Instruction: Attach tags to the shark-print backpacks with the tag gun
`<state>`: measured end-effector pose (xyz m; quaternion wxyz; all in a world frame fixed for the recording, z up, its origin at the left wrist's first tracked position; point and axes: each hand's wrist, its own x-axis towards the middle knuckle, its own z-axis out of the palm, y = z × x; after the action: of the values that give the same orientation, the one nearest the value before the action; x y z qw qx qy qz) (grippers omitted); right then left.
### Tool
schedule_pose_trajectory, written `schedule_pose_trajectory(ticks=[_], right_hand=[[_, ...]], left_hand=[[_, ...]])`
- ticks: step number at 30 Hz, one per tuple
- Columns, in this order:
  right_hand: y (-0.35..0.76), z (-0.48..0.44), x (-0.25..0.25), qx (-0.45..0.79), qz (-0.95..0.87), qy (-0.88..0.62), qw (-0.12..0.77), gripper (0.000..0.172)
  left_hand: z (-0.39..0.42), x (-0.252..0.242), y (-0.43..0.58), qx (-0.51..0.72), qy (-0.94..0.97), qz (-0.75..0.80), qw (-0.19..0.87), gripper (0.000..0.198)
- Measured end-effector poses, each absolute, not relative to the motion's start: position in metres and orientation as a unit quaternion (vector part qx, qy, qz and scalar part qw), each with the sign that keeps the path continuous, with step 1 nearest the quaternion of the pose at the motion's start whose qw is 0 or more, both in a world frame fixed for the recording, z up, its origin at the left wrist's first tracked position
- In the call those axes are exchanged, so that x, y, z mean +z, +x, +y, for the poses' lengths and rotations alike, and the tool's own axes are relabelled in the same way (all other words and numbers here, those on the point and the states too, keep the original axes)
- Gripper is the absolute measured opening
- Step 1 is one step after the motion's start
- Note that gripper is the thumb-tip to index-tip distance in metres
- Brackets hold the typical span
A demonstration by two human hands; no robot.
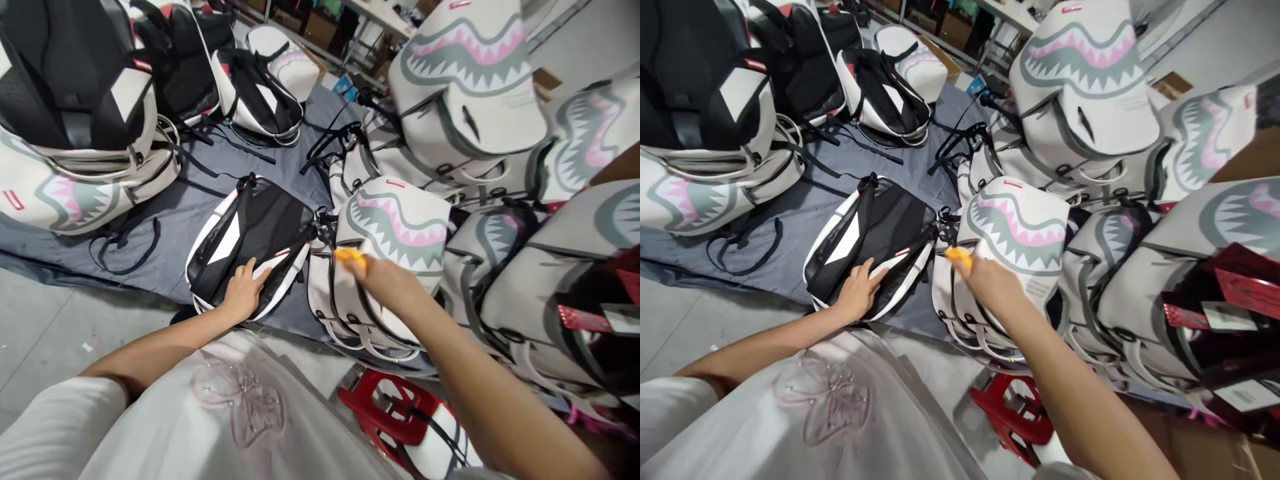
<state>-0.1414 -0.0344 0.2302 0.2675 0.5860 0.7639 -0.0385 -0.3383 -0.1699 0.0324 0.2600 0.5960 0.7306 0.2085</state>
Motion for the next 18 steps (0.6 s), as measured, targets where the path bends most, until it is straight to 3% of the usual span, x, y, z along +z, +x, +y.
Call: schedule_pose_trajectory(ticks=[4, 8, 12, 15, 18], right_hand=[[-0.140, -0.056, 0.228, -0.037, 0.729, 0.621, 0.287, 0.059], [-0.145, -0.083, 0.226, -0.087, 0.722, 0.624, 0.286, 0.057], [-0.148, -0.114, 0.215, -0.070, 0.692, 0.677, 0.242, 0.055], [-0.151, -0.153, 0.193, -0.106, 0.676, 0.682, 0.258, 0.049], [-0.160, -0.201, 0.164, -0.162, 0.656, 0.688, 0.267, 0.043]], left_hand=[[-0.166, 0.039, -0.327, 0.066, 0.651, 0.720, 0.232, 0.054], [-0.155, 0.041, -0.337, 0.075, 0.669, 0.671, 0.312, 0.054], [-0.158, 0.043, -0.382, 0.250, 0.584, 0.663, 0.397, 0.049], [-0.170, 0.045, -0.431, 0.442, 0.386, 0.679, 0.442, 0.039], [-0.182, 0.048, -0.472, 0.495, 0.153, 0.681, 0.518, 0.020]])
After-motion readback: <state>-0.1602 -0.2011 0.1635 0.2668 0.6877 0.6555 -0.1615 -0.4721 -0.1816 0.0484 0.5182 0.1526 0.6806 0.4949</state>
